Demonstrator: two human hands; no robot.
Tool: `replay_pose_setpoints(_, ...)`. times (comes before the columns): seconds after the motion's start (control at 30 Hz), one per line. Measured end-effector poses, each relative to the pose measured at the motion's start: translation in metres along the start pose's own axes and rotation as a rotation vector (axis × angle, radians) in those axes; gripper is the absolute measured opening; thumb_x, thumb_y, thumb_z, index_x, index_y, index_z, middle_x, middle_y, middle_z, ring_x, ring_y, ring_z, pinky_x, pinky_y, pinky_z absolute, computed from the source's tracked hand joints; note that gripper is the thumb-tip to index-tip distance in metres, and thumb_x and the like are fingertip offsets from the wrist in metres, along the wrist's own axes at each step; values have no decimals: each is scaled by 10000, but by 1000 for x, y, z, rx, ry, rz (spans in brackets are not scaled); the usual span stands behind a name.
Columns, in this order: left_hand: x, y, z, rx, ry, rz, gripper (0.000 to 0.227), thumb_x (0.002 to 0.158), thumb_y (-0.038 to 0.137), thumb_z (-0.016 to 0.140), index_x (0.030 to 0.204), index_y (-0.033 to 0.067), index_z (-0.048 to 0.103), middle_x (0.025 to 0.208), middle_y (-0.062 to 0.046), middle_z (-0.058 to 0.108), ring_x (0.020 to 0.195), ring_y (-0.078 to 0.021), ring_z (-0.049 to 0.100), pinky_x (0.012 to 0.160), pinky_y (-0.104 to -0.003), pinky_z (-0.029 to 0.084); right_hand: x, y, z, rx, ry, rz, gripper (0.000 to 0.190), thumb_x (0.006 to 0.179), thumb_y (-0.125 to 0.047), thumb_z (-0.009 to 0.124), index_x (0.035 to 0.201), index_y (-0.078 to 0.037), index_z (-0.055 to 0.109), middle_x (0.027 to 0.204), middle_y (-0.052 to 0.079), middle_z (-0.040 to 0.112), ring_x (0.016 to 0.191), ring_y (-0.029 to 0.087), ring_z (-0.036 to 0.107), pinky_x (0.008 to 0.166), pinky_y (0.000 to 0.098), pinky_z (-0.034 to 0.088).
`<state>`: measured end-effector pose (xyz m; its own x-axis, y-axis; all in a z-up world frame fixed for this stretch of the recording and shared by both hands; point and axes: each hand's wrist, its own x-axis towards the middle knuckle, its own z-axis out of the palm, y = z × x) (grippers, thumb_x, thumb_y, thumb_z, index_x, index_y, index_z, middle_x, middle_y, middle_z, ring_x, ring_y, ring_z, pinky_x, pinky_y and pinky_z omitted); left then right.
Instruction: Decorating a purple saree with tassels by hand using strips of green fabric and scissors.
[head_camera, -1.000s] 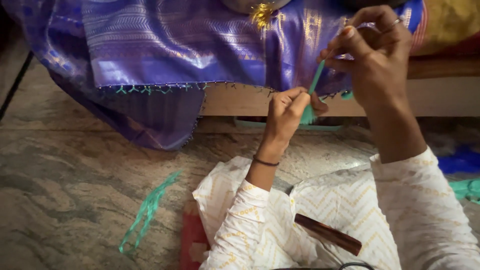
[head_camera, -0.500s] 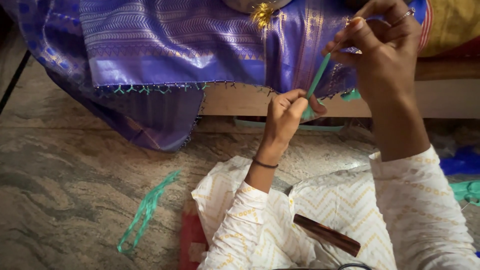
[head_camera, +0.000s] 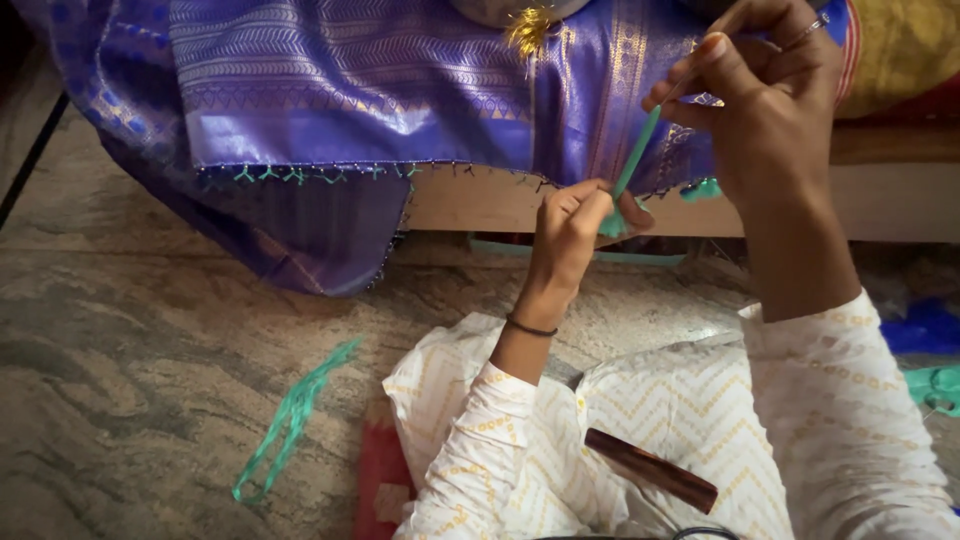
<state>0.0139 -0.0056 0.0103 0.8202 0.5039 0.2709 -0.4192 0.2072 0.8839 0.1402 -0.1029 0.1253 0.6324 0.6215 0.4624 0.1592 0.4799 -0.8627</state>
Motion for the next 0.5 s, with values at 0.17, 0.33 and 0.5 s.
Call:
replay_pose_setpoints(0.17, 2, -5, 3, 56, 23, -8, 278, 966, 84, 511, 825, -40, 716, 836, -147, 752, 770, -206, 729, 794, -365, 625, 1, 2, -4, 12, 3, -2, 45, 1161, 3, 595, 1157, -32, 567, 940, 129, 710, 866, 233, 767, 783, 387, 637)
replay_pose_setpoints(0.33, -3, -2, 1, -21, -5, -7, 279, 994, 59, 494, 868, -40, 722, 873, -139, 756, 825, -195, 728, 846, -360, 616, 0, 11, -14, -27, -19, -32, 32, 1204, -3, 592, 1209, -24, 568, 949, 145, 718, 919, 251, 782, 799, 392, 641)
replay_pose_setpoints(0.5, -9, 12, 5, 86, -57, 87, 205, 984, -16, 504, 1028, -56, 700, 967, -131, 753, 897, -185, 737, 874, -320, 620, -3, -14, -6, 13, -47, -43, 42, 1192, -4, 598, 1174, -19, 564, 959, 142, 713, 924, 248, 770, 834, 397, 643)
